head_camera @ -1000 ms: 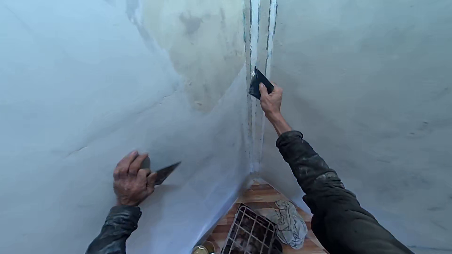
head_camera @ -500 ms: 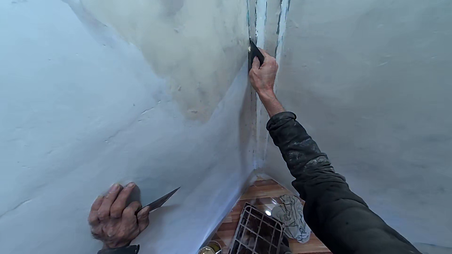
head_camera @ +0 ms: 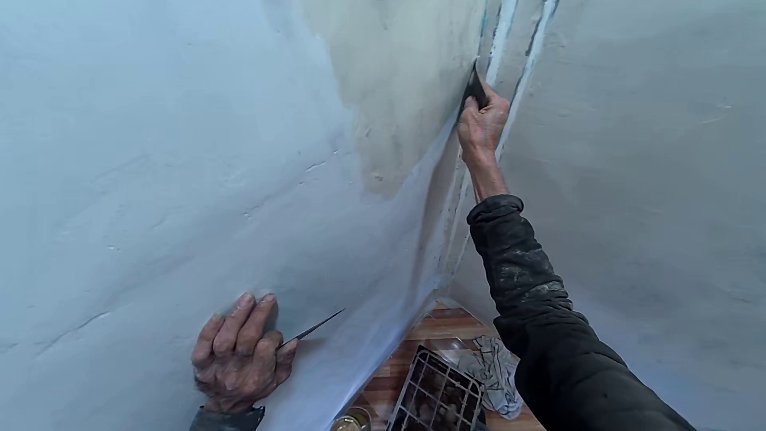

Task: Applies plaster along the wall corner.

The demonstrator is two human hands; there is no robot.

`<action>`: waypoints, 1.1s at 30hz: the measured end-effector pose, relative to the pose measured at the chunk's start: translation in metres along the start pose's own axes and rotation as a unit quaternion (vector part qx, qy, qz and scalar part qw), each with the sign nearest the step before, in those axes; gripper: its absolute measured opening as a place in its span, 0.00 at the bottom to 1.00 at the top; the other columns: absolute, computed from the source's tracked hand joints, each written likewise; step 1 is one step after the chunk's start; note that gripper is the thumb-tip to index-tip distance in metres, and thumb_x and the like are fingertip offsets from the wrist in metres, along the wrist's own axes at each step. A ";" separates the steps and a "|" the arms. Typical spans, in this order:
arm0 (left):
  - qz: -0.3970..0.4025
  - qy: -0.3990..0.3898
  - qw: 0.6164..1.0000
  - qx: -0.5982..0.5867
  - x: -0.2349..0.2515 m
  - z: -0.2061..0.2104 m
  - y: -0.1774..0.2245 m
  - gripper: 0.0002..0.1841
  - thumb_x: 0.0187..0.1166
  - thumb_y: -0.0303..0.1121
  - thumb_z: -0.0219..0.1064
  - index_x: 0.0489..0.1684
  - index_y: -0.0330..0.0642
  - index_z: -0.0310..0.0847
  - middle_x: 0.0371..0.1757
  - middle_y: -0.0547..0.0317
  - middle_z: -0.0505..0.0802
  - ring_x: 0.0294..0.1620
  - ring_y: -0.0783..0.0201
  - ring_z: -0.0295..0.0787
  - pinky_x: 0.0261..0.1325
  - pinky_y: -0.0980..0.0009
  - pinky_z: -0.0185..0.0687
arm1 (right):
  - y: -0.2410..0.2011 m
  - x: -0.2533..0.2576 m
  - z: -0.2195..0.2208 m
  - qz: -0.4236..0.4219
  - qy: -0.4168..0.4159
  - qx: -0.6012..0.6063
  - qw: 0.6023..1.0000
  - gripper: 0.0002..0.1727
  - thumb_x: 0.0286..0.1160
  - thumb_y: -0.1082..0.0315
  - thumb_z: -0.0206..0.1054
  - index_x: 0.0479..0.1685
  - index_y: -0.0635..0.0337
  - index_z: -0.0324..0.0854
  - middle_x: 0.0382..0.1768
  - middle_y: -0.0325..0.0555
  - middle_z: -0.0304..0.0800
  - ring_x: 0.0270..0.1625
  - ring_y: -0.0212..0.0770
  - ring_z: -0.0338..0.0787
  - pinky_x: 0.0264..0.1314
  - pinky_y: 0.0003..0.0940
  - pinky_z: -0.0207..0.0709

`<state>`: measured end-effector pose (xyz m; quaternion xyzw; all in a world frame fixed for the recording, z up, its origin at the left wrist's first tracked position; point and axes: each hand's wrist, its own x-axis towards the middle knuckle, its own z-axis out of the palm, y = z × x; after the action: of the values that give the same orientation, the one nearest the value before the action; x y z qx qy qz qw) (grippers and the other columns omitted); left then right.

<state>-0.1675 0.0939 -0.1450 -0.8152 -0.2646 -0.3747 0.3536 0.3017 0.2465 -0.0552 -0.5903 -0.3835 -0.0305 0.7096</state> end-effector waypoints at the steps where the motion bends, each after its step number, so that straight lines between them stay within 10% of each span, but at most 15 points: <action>1: 0.001 -0.001 1.000 0.000 0.000 0.000 0.000 0.23 0.90 0.55 0.44 0.33 0.47 0.69 0.69 0.50 0.85 0.83 0.53 0.69 0.87 0.57 0.46 | 0.002 -0.001 -0.001 -0.008 -0.001 0.004 1.000 0.24 0.78 0.76 0.57 0.72 0.62 0.84 0.60 0.51 0.95 0.62 0.39 0.92 0.70 0.37 0.79; 14: 0.002 -0.006 1.000 -0.012 0.001 0.000 0.001 0.22 0.90 0.55 0.45 0.33 0.47 0.69 0.70 0.50 0.84 0.84 0.55 0.68 0.88 0.57 0.43 | -0.024 -0.078 -0.009 -0.110 -0.052 -0.016 0.992 0.24 0.80 0.75 0.57 0.75 0.65 0.81 0.59 0.56 0.94 0.59 0.40 0.94 0.67 0.32 0.80; 18: 0.003 -0.004 1.000 -0.014 0.002 -0.001 0.002 0.22 0.91 0.55 0.44 0.34 0.47 0.68 0.69 0.50 0.85 0.83 0.55 0.69 0.88 0.57 0.44 | -0.068 -0.130 -0.045 -0.089 -0.181 -0.077 0.976 0.26 0.89 0.71 0.55 0.86 0.62 0.67 0.63 0.56 0.86 0.62 0.43 0.85 0.63 0.31 0.78; 33: 0.001 -0.007 1.000 -0.016 0.002 0.000 0.001 0.23 0.90 0.55 0.44 0.33 0.46 0.69 0.69 0.49 0.86 0.83 0.54 0.70 0.87 0.56 0.44 | -0.042 -0.251 -0.003 -0.254 -0.120 -0.014 0.960 0.26 0.65 0.78 0.63 0.68 0.70 0.85 0.73 0.61 0.85 0.77 0.57 0.83 0.78 0.45 0.77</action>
<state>-0.1655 0.0937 -0.1439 -0.8238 -0.2601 -0.3724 0.3391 0.1058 0.1288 -0.1662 -0.4828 -0.6023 -0.1439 0.6192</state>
